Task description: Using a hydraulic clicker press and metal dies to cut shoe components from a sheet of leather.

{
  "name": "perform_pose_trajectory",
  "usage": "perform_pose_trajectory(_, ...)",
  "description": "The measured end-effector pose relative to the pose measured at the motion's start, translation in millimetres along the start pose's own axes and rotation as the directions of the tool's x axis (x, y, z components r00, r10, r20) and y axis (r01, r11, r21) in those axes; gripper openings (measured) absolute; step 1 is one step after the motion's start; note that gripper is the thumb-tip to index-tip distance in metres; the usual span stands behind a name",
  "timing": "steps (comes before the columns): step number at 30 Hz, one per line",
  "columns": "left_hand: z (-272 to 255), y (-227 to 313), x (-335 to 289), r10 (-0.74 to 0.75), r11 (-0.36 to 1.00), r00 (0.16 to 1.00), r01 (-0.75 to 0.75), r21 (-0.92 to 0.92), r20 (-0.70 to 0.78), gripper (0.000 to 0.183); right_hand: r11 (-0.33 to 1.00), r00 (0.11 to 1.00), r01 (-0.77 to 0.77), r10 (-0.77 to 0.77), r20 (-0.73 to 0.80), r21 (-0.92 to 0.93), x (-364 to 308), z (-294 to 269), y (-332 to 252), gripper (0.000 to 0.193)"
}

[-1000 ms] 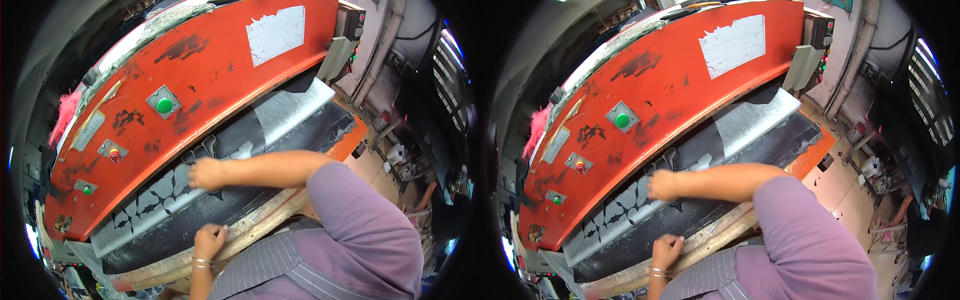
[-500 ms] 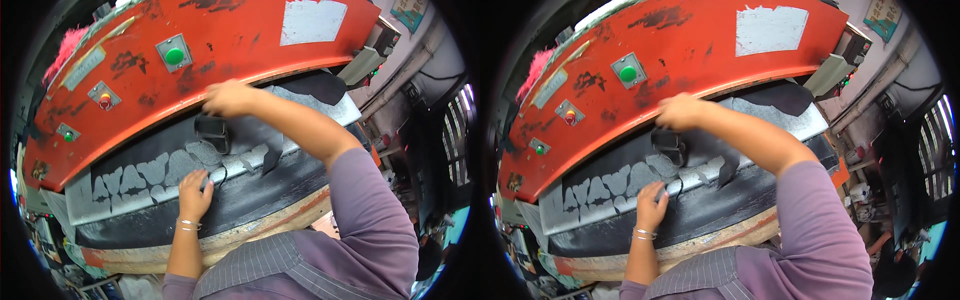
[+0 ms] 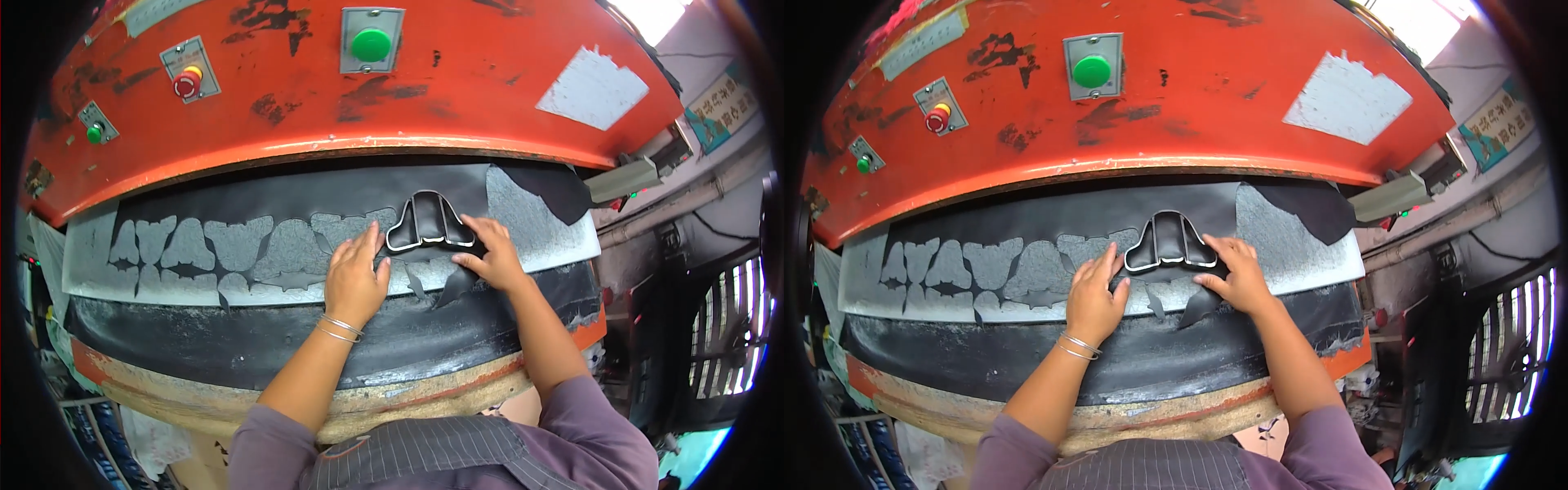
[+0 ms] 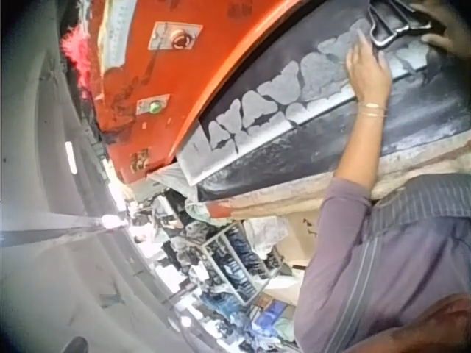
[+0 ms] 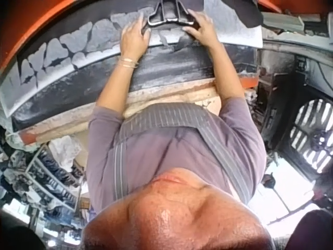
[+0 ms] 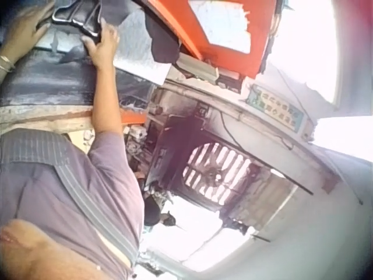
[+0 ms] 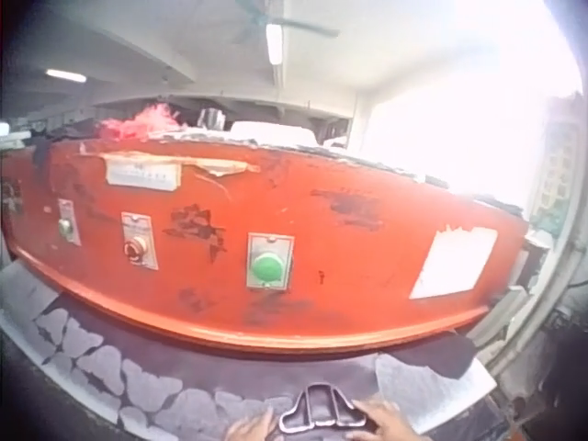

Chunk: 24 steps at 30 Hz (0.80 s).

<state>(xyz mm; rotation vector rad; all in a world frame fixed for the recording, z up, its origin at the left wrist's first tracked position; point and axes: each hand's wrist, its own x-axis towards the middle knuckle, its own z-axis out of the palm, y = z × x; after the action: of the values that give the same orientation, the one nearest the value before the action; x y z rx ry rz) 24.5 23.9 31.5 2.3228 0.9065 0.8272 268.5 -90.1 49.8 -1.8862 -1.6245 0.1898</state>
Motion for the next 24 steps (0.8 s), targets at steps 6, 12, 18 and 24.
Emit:
perform_pose_trajectory(6, 3, 2, -2, -0.017, 1.0, 0.999, 0.017, -0.009, -0.049, 0.048, 0.99, 0.995, 0.055, -0.065, -0.076, -0.127, -8, 7, -2, 0.057)
perform_pose_trajectory(12, 5, -2, 0, 0.007, 1.0, 0.998, -0.008, -0.021, -0.061, 0.044, 0.985, 0.994, 0.059, -0.072, -0.078, -0.16, -4, 10, -1, 0.055)
perform_pose_trajectory(18, -2, -6, 7, -0.032, 0.995, 0.999, 0.034, -0.089, 0.015, 0.044, 0.983, 0.999, 0.042, -0.043, 0.001, -0.18, 2, 9, 1, 0.065)
perform_pose_trajectory(24, -108, -107, 44, -0.39, 0.87, 0.799, 0.155, -0.469, -0.458, 0.029, 0.992, 0.956, -0.101, 0.076, -0.285, -0.077, 19, 2, -29, 0.07)
